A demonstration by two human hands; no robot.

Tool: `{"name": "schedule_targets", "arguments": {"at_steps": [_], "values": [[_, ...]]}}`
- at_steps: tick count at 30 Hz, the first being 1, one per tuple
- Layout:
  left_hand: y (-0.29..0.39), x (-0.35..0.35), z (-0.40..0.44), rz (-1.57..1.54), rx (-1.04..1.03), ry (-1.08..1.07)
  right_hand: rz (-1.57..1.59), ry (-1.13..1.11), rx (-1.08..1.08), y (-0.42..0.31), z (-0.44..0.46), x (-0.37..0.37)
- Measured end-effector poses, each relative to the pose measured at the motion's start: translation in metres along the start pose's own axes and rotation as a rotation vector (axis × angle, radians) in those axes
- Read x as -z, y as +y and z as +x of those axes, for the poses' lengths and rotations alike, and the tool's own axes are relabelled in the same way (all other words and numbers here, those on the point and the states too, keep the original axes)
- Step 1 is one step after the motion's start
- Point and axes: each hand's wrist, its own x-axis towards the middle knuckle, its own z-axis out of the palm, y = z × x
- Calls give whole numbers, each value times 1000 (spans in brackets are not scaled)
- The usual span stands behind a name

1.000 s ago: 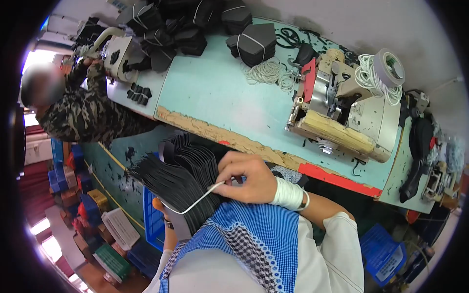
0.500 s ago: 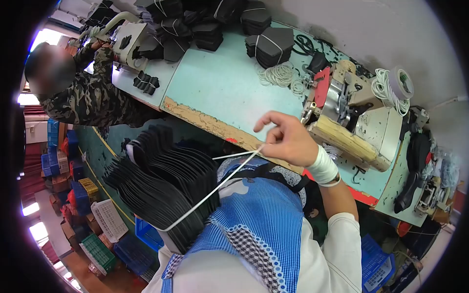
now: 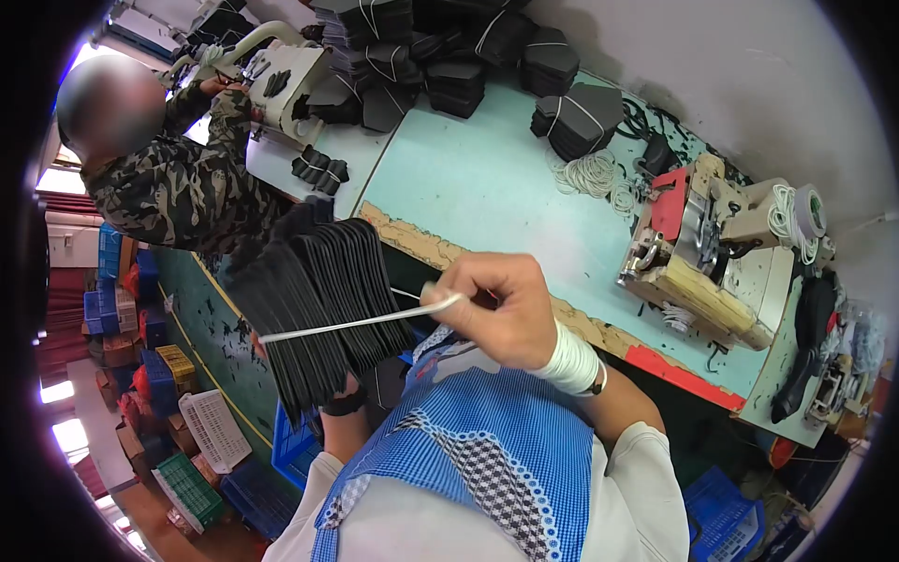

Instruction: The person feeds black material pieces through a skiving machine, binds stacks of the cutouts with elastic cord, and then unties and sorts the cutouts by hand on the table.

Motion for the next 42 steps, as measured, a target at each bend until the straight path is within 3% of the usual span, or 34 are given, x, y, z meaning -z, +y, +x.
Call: {"name": "schedule_targets", "arguments": {"at_steps": [2,4,6,8,11,12,15,17,18,20,24,27,31,32,34,36,38,39,40,42], "values": [[-15,7,-46,13,29,3,28,35,-61,-4,7,-1],[-8,48,-107,29,53,8,-115,-141,-135,-13,13,-7],[-1,56,-105,51,67,15,-471,18,-69,0,10,15],[2,56,-102,60,76,35,-205,25,-454,9,2,73],[7,55,-91,83,109,60,5,-134,-603,12,14,88],[10,53,-84,93,127,54,-198,-189,-591,-10,35,68],[45,50,-4,142,142,2,-364,-356,-287,-49,69,12],[59,67,-19,199,161,-23,-493,-348,25,-47,81,-4],[66,76,-29,226,174,-29,-485,-331,30,-42,81,-9],[66,51,-2,267,177,-18,-443,-646,-122,-29,84,-20],[72,47,-15,357,200,6,-656,-643,-49,2,84,-34],[63,39,-31,398,214,17,-213,-489,-231,25,74,-35],[70,10,17,451,227,62,-100,-432,-366,39,61,-40],[67,19,-8,460,233,72,-99,-439,-368,39,60,-36],[69,24,-15,478,249,93,-108,-769,-454,38,59,-17],[71,26,-18,499,273,111,-334,-805,-438,33,62,12],[73,26,-16,518,293,126,-280,-520,-513,-3,42,38],[73,26,-15,522,302,135,-283,-526,-519,-18,36,33],[77,16,-17,513,307,141,-226,-397,-419,-32,26,27],[102,-22,-20,67,219,-48,-273,-164,-182,-57,19,7]]}}
